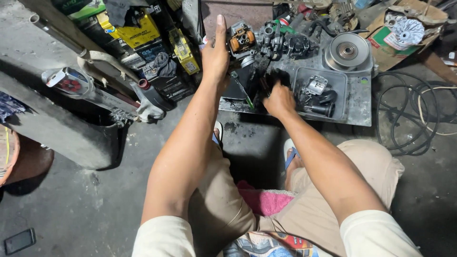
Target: The person sits on the floor and uses a wire brush to clean a mechanical part. They then pick up a small orange component and attach it to the main assembly, followed by using a power tool to tighten or adjust the part.
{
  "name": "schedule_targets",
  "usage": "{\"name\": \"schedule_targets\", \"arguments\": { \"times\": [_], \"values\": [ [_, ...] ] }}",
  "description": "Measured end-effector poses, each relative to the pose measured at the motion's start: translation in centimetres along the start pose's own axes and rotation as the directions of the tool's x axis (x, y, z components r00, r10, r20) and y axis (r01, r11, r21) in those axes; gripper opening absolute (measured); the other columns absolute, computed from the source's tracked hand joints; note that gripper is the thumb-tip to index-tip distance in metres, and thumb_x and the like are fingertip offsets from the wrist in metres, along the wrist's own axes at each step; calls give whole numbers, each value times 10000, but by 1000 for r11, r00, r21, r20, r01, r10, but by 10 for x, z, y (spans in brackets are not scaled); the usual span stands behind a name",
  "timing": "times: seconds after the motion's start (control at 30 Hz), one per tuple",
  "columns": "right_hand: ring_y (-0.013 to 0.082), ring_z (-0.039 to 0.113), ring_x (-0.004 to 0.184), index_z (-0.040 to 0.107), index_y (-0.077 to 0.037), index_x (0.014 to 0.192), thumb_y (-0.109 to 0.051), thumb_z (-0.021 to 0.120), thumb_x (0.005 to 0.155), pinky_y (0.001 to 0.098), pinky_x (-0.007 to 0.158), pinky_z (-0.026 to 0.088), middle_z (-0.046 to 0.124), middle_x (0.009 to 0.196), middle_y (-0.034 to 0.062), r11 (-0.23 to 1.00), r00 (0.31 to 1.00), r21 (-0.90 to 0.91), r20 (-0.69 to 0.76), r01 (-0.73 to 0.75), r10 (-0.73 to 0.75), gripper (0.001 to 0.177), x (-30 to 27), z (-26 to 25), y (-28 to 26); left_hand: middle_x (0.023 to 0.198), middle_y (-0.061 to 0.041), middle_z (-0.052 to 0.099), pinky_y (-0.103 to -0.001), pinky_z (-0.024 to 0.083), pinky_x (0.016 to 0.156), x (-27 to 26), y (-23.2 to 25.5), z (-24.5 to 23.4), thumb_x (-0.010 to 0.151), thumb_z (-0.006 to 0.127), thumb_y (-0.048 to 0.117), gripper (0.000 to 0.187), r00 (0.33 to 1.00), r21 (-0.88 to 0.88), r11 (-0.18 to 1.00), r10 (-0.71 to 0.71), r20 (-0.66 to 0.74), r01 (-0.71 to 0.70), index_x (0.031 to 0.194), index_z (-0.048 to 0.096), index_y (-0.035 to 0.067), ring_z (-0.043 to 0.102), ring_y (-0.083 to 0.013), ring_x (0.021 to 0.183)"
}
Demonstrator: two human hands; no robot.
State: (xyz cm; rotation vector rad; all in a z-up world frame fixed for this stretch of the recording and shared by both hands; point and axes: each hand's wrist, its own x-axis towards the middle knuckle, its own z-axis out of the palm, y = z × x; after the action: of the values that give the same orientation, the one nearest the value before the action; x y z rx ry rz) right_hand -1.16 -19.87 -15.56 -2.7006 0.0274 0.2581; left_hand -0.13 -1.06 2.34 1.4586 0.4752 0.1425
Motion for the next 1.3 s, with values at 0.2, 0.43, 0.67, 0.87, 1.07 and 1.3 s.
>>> {"name": "schedule_targets", "arguments": {
  "times": [0.2,0.43,0.67,0.87,1.07,1.3],
  "values": [
    [463,717,785,712,129,915,21,660,770,542,662,599,706,934,298,996,997,-72,57,47,-43,188,-2,-1,-6,1466,-351,488,-454,493,1095,1,-4,2,636,463,827,1304,1000,24,1000,0,13,-1,1428,406,-208,559,-399,1359],
    [453,724,738,735,118,868,31,621,778,539,635,600,717,864,302,984,996,-152,20,92,-90,169,6,18,5,1363,-283,635,-368,513,1058,0,-5,8,632,471,808,1202,1000,64,998,-16,-8,17,1327,562,-168,650,-313,1268],
    [403,710,806,692,124,990,-19,686,840,455,740,610,690,984,272,1000,999,2,53,2,-2,207,3,-35,-13,1392,-308,604,-404,502,1079,-1,-5,10,635,453,826,1249,1000,101,995,-11,3,10,1365,509,-186,630,-350,1299],
    [231,660,751,679,-29,1100,-108,656,983,371,659,545,707,922,114,868,926,385,-325,314,-191,143,10,-115,-26,1389,-321,604,-400,522,1062,-1,-6,15,629,471,815,1261,1000,69,997,-27,3,27,1375,486,-202,643,-354,1284],
    [91,614,726,687,-22,1107,-150,658,1084,220,657,515,664,877,27,547,836,633,-443,548,-325,133,-11,-165,-41,1262,-272,691,-356,560,984,-8,-1,25,651,494,765,1138,999,25,999,-28,20,27,1302,582,-164,704,-292,1154],
    [111,601,763,690,20,1140,-200,583,1124,231,686,504,687,926,67,540,842,654,-324,529,-432,245,-19,-174,-35,950,-168,745,-291,576,830,-23,0,42,630,572,701,917,999,-47,999,-18,-29,16,1064,694,-98,705,-201,886]
  ]
}}
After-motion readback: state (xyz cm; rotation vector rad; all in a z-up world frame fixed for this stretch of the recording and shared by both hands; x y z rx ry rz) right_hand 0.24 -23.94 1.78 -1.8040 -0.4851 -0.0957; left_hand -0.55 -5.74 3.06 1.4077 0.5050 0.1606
